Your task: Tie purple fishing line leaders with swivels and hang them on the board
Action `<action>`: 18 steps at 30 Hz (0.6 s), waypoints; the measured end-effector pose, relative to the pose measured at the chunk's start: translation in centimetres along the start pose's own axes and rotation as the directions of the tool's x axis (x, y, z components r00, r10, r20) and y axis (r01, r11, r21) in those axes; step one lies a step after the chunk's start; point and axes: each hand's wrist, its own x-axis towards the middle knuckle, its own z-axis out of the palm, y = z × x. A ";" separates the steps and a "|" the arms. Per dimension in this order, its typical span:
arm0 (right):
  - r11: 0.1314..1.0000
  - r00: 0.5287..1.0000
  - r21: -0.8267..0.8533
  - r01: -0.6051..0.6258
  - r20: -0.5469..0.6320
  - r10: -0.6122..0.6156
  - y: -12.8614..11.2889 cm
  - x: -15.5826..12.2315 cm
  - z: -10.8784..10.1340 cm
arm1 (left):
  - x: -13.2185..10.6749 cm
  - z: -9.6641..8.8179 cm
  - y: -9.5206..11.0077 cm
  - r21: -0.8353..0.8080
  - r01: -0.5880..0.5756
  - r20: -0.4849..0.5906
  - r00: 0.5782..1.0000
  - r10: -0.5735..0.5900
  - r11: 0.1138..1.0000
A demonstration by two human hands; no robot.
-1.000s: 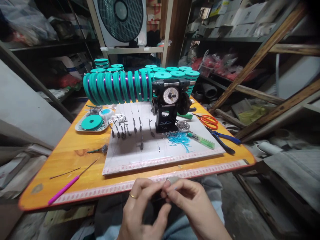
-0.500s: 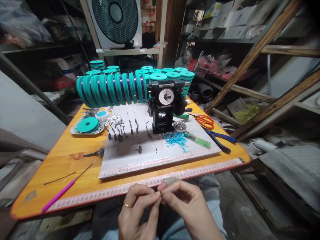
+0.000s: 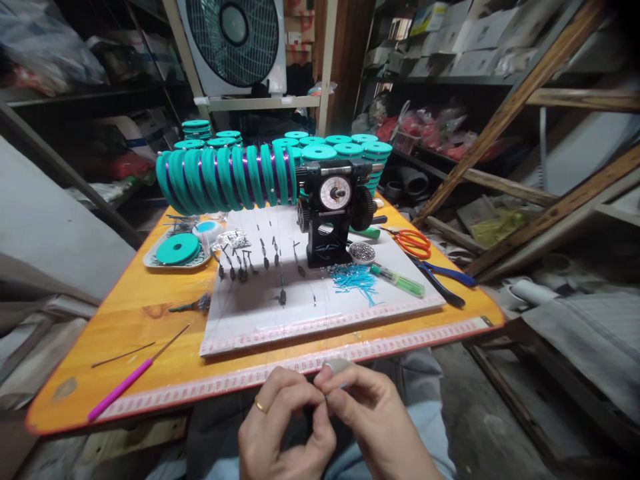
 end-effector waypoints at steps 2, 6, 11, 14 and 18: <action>1.000 1.000 0.021 -0.006 -0.010 0.006 0.1 0.0 0.2 | -0.1 0.2 0.2 -0.019 0.020 -0.016 1.000 -0.020 1.000; 1.000 1.000 0.025 0.005 -0.021 -0.004 0.1 -0.2 0.3 | -0.1 0.4 0.2 -0.041 0.035 -0.036 0.999 -0.037 0.999; 1.000 0.999 0.001 0.000 -0.047 0.000 -0.1 -0.2 0.4 | -0.4 0.4 0.2 -0.065 0.053 -0.043 0.997 -0.056 0.996; 0.999 1.000 -0.042 0.022 -0.006 -0.023 -0.2 -0.2 0.0 | -0.5 0.2 0.1 -0.067 0.051 -0.048 0.997 -0.054 0.996; 0.997 0.995 -0.057 0.054 0.083 -0.050 -0.6 -0.2 -0.7 | -0.3 -0.3 0.1 -0.064 0.025 -0.030 0.999 -0.027 0.998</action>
